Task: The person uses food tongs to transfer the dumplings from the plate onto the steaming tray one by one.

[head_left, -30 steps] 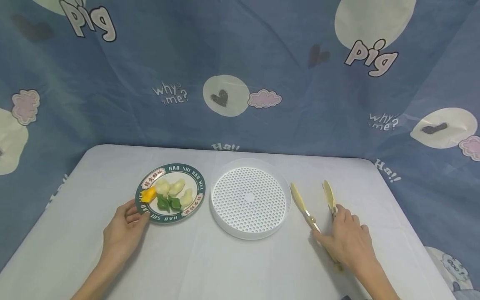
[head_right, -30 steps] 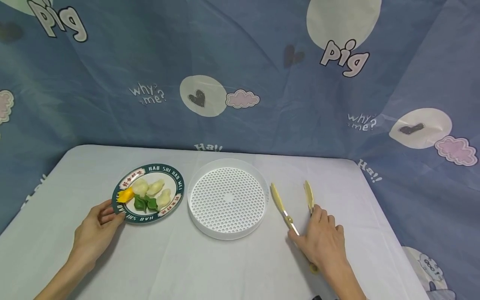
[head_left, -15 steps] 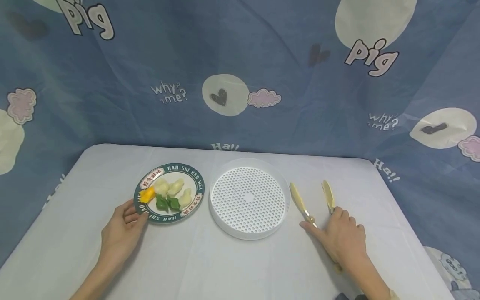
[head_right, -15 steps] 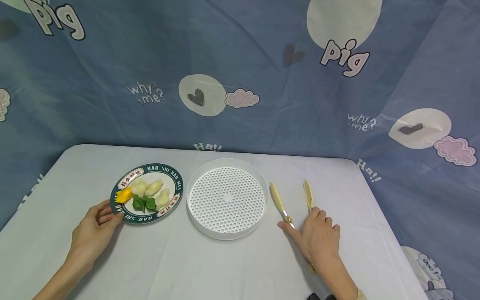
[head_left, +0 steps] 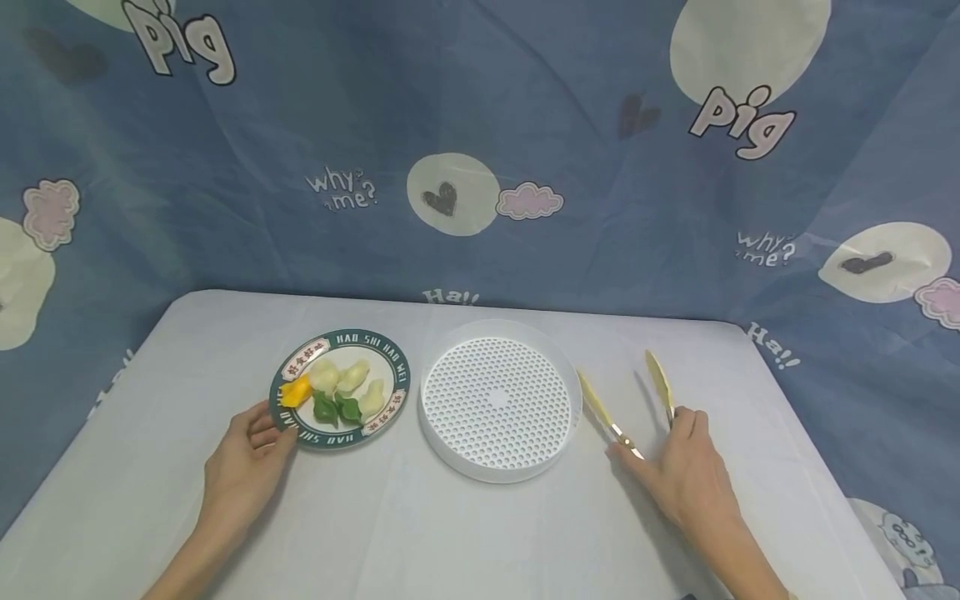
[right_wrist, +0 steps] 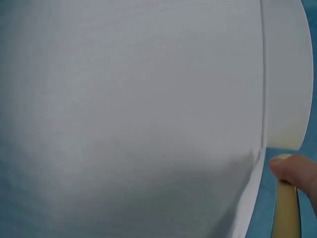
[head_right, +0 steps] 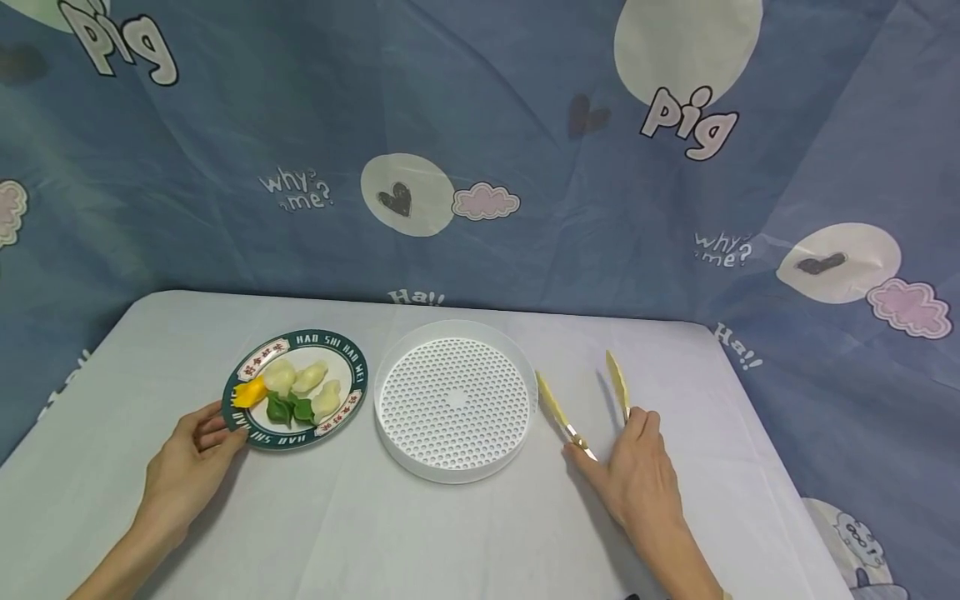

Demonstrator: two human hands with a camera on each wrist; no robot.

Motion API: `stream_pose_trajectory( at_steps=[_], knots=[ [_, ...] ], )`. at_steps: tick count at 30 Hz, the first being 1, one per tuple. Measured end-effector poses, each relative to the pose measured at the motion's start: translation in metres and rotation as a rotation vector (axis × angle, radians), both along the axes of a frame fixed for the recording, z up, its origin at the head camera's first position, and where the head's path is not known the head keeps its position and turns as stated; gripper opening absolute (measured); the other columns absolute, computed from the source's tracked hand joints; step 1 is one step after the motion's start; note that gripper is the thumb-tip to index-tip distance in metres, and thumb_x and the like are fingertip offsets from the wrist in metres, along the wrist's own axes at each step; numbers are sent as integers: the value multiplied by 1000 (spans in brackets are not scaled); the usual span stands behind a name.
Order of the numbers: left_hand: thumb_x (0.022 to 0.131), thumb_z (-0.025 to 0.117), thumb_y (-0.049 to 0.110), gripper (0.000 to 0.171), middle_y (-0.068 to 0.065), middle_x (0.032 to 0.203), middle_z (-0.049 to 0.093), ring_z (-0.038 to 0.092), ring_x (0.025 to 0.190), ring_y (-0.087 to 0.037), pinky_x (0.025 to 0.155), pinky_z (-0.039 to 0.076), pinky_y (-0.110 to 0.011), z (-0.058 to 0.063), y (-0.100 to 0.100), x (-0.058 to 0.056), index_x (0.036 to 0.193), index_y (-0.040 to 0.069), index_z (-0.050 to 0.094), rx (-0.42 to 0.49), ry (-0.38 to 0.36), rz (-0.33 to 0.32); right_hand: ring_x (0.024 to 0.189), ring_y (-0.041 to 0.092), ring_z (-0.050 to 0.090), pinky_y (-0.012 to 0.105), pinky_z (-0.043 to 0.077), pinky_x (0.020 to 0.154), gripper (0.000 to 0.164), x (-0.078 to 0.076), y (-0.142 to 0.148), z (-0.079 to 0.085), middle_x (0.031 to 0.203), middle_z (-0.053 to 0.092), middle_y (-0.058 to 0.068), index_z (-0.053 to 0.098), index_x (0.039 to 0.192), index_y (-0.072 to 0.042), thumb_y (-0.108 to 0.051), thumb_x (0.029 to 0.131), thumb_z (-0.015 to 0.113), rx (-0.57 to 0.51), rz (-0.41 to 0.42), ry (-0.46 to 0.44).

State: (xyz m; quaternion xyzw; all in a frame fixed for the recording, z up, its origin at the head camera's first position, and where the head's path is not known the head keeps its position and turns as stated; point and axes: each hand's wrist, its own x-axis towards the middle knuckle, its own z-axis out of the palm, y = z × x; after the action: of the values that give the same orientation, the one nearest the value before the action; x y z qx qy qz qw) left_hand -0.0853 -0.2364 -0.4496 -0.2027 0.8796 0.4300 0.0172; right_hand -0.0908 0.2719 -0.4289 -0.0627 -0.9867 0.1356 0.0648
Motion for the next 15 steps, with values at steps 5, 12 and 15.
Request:
stream_pose_trajectory(
  at_steps=[5, 12, 15],
  knots=[
    [109, 57, 30, 74, -29, 154, 52, 62, 134, -42, 72, 34, 2, 0, 2, -1, 167, -5, 25, 3, -1, 2, 74, 36, 56, 56, 55, 66, 91, 0, 1, 5, 109, 49, 27, 44, 128, 15, -56, 86, 84, -5, 9, 82],
    [109, 57, 29, 74, -29, 153, 53, 63, 133, -43, 76, 40, -3, 0, 3, -1, 167, -5, 26, -7, 3, 0, 76, 35, 56, 56, 55, 68, 92, 0, 3, 23, 107, 53, 28, 47, 125, 16, -64, 91, 78, -11, -10, 83],
    [108, 56, 29, 73, -29, 153, 53, 63, 132, -42, 74, 40, -2, 0, 2, -1, 167, -4, 27, -9, 1, 15, 74, 33, 54, 54, 54, 67, 91, -2, -1, 33, 103, 52, 26, 48, 123, 16, -64, 90, 78, -8, 9, 116]
  ],
)
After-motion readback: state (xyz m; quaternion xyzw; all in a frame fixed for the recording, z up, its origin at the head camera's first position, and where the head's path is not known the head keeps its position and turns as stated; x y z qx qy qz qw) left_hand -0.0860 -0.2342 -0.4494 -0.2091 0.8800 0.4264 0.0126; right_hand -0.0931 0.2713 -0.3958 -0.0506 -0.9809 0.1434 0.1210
